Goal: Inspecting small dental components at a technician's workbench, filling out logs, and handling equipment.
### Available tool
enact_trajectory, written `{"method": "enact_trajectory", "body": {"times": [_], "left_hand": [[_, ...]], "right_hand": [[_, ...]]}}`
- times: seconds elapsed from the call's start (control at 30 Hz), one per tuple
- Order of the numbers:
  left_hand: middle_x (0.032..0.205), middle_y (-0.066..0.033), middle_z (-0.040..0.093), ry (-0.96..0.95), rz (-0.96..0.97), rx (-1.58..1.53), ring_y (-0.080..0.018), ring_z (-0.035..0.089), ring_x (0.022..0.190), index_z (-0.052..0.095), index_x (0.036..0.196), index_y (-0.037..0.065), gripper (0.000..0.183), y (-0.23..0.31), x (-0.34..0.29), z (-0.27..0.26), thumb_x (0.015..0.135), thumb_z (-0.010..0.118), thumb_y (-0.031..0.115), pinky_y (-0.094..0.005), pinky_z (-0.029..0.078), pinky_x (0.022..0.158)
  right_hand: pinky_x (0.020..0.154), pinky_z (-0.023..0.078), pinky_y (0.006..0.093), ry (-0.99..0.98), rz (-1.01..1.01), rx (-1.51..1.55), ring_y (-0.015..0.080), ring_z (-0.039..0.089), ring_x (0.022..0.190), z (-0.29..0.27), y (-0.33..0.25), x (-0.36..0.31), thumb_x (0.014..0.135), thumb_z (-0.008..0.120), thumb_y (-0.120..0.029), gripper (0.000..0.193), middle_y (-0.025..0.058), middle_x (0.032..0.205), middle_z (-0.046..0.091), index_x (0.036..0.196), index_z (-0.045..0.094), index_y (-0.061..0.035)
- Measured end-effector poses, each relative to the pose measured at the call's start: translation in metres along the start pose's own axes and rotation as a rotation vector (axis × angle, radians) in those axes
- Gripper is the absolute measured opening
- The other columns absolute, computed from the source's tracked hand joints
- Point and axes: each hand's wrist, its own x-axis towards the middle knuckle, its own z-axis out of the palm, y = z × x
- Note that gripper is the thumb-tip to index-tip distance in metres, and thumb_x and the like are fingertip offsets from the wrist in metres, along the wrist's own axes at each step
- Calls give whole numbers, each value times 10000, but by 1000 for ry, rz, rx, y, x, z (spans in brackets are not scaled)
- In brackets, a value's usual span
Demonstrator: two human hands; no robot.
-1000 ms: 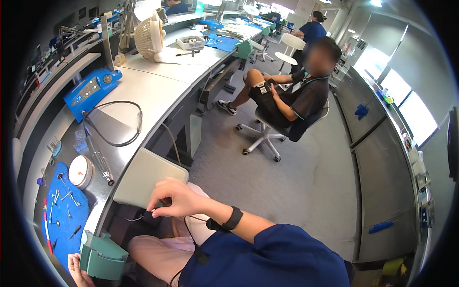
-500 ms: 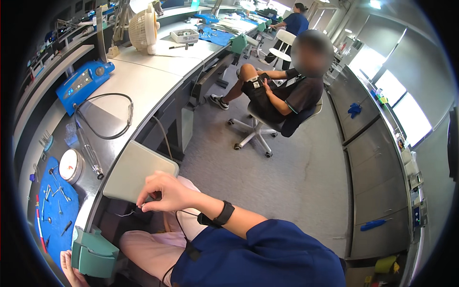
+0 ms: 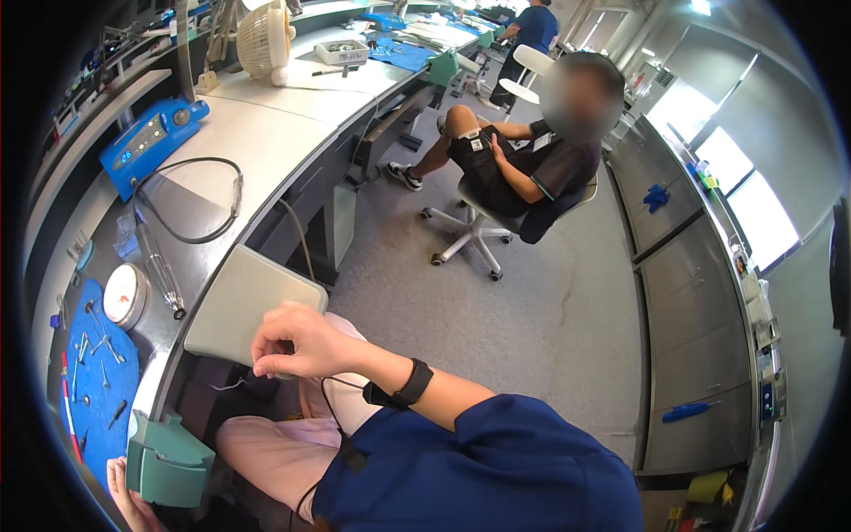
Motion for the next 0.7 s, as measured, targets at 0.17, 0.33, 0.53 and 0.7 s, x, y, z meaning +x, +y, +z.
{"method": "enact_trajectory", "body": {"times": [0.17, 0.33, 0.53, 0.7], "left_hand": [[856, 10, 479, -6, -6, -3, -24, 490, 759, 489, 930, 60, 167, -2, 0, 2, 915, 474, 226, -147, 401, 650], [851, 9, 480, -19, -16, 3, -26, 494, 768, 491, 923, 60, 170, 6, -3, 11, 912, 477, 230, -153, 407, 667], [833, 12, 468, -75, -11, 14, -28, 487, 772, 481, 886, 66, 163, 3, 1, 3, 913, 476, 227, -161, 405, 678], [829, 15, 461, 11, -18, -7, -24, 474, 764, 474, 872, 72, 153, 5, -4, 12, 914, 472, 219, -161, 396, 664]], "right_hand": [[653, 336, 266, 35, -30, -35, 118, 473, 520, 2, 4, 1, 727, 661, -229, 138, -53, 556, 529, 680, 569, -138], [698, 340, 256, -12, -37, -35, 100, 476, 542, 0, 3, 1, 762, 644, -235, 134, -55, 581, 511, 724, 570, -130], [653, 336, 273, 14, -60, -7, 126, 473, 530, 2, 6, 1, 726, 661, -231, 145, -45, 571, 517, 678, 559, -139], [660, 339, 278, 10, -37, -24, 138, 479, 553, 2, 6, 0, 728, 650, -203, 134, -26, 602, 532, 678, 553, -125]]}}
